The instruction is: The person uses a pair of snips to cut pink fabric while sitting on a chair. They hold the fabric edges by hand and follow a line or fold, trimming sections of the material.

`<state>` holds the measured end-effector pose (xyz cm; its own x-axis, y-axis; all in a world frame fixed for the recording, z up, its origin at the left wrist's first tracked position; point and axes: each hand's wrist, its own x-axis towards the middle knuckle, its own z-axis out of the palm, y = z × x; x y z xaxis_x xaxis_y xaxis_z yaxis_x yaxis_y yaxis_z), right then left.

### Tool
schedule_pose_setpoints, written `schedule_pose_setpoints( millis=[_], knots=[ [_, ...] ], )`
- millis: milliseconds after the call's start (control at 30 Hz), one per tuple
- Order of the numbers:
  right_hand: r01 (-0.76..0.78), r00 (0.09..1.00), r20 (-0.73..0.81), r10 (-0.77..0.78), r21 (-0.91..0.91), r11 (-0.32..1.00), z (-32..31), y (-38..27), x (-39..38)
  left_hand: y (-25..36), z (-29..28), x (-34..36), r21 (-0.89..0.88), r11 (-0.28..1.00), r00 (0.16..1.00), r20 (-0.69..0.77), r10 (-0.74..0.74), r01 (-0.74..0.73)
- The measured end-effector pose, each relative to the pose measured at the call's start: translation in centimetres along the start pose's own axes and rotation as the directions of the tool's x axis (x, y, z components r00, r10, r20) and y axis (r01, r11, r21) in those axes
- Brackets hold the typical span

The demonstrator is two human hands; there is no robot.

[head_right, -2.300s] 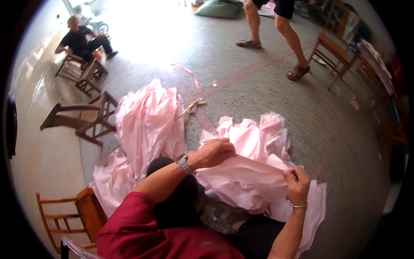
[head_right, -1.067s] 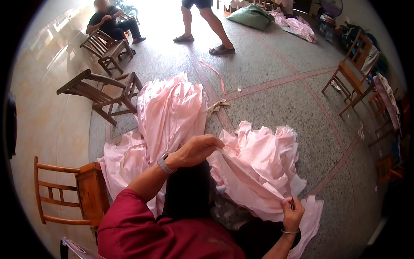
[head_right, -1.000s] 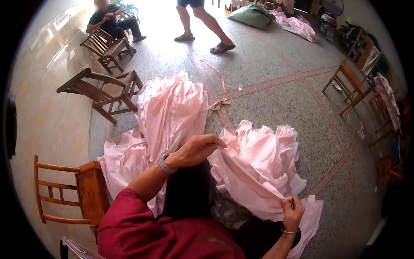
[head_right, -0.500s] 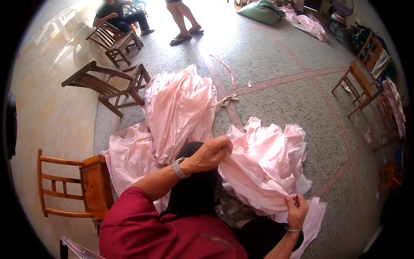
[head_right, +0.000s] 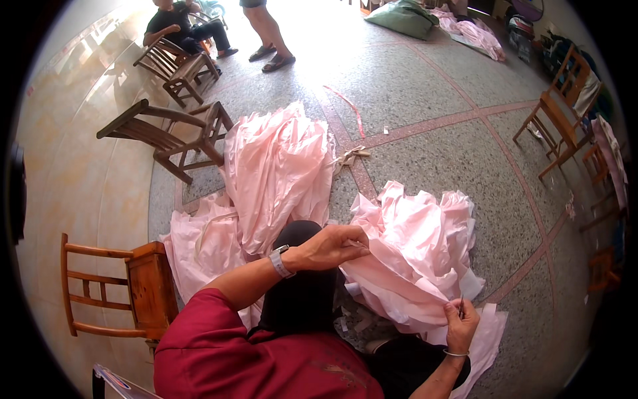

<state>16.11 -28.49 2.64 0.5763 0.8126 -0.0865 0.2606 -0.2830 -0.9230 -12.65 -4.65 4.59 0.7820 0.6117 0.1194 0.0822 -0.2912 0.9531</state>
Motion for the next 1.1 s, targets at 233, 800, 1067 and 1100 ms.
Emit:
schedule_pose_setpoints(
  millis=[233,800,1067,1100],
  knots=[
    [0.014,1.0,-0.015,-0.013,0.018,1.0,0.0,0.3,-0.2,-0.2,0.6,0.4,0.031,0.998,0.998,0.034,0.045,-0.046],
    [0.049,0.998,-0.043,-0.048,0.018,0.999,0.2,-0.1,-0.3,-0.8,2.7,1.9,-0.053,0.997,0.998,0.042,-0.051,0.054],
    [0.06,0.997,-0.051,-0.061,-0.021,0.998,-0.2,-0.5,-0.5,-2.1,4.3,3.2,0.122,0.99,0.994,0.093,0.062,-0.073],
    [0.065,0.996,-0.059,-0.066,-0.03,0.997,-0.2,-0.3,-0.6,-2.0,4.4,3.3,0.121,0.99,0.993,0.097,0.064,-0.075]
  ],
)
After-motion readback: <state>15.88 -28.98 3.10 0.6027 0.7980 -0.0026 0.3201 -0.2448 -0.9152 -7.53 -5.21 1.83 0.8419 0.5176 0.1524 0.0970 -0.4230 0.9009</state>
